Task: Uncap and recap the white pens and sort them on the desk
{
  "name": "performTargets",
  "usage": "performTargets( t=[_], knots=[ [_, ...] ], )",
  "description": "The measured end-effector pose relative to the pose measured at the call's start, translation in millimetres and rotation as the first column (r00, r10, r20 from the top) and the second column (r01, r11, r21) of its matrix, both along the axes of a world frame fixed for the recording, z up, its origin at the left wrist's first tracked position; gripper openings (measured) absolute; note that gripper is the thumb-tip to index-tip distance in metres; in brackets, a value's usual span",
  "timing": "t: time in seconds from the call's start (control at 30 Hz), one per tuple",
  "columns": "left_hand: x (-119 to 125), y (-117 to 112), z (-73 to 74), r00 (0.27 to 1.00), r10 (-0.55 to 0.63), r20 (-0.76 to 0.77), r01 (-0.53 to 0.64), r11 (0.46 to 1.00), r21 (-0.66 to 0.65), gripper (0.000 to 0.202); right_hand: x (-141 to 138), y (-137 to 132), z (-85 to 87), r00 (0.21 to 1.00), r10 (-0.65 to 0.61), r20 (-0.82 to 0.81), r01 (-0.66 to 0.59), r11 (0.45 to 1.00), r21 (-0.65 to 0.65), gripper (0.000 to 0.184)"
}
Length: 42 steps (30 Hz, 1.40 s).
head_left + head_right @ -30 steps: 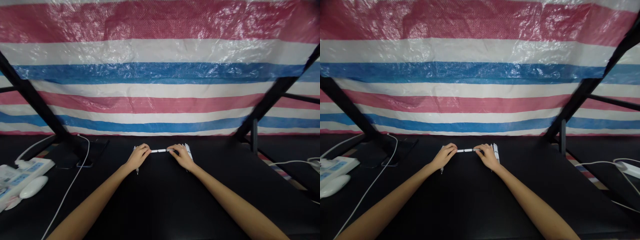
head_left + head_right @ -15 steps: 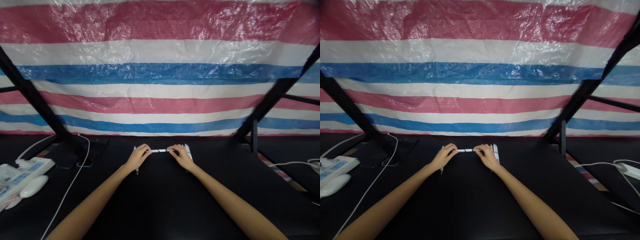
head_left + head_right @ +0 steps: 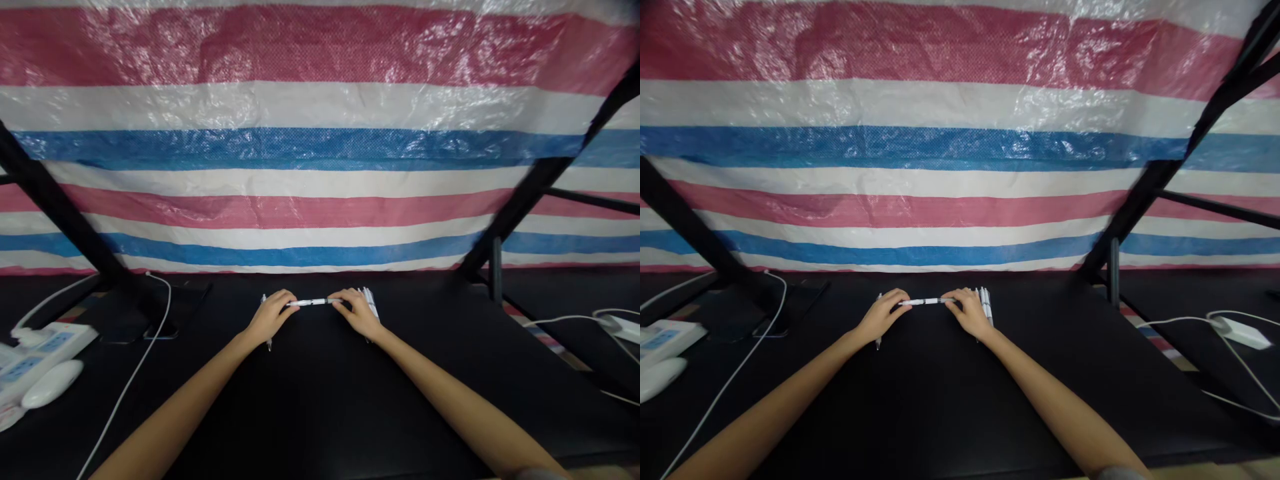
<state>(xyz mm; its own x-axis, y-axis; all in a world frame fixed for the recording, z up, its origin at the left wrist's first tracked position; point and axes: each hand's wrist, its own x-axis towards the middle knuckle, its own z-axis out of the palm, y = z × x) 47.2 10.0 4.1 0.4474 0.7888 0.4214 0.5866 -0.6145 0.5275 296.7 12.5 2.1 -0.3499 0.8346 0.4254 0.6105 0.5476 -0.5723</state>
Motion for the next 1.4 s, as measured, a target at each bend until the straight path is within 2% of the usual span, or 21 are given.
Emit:
performTargets(
  t=[0.17, 0.47, 0.83, 1.4],
  knots=[
    [0.2, 1.3, -0.4, 1.000, 0.024, -0.005, -0.024, 0.999, -0.029, 0.024, 0.5, 1.1, -1.8, 1.000, 0.003, -0.010, -0.003, 1.000, -0.001, 0.016],
    [-1.9, 9.6, -5.7, 0.991, 0.071, 0.110, -0.064, 0.996, -0.062, 0.027, 0.7, 1.0, -2.6, 0.999, 0.003, -0.036, -0.003, 1.000, 0.015, 0.016],
    [-10.7, 14.0, -3.7, 0.912, 0.170, 0.373, -0.134, 0.984, -0.119, 0.030, 2.2, 2.3, -5.1, 0.997, -0.061, -0.056, 0.062, 0.998, 0.021, 0.017],
    [-12.1, 15.2, -5.3, 0.923, 0.190, 0.334, -0.167, 0.981, -0.097, 0.032, 2.2, 3.6, -6.4, 0.996, -0.055, -0.063, 0.057, 0.998, 0.022, 0.016]
  ],
)
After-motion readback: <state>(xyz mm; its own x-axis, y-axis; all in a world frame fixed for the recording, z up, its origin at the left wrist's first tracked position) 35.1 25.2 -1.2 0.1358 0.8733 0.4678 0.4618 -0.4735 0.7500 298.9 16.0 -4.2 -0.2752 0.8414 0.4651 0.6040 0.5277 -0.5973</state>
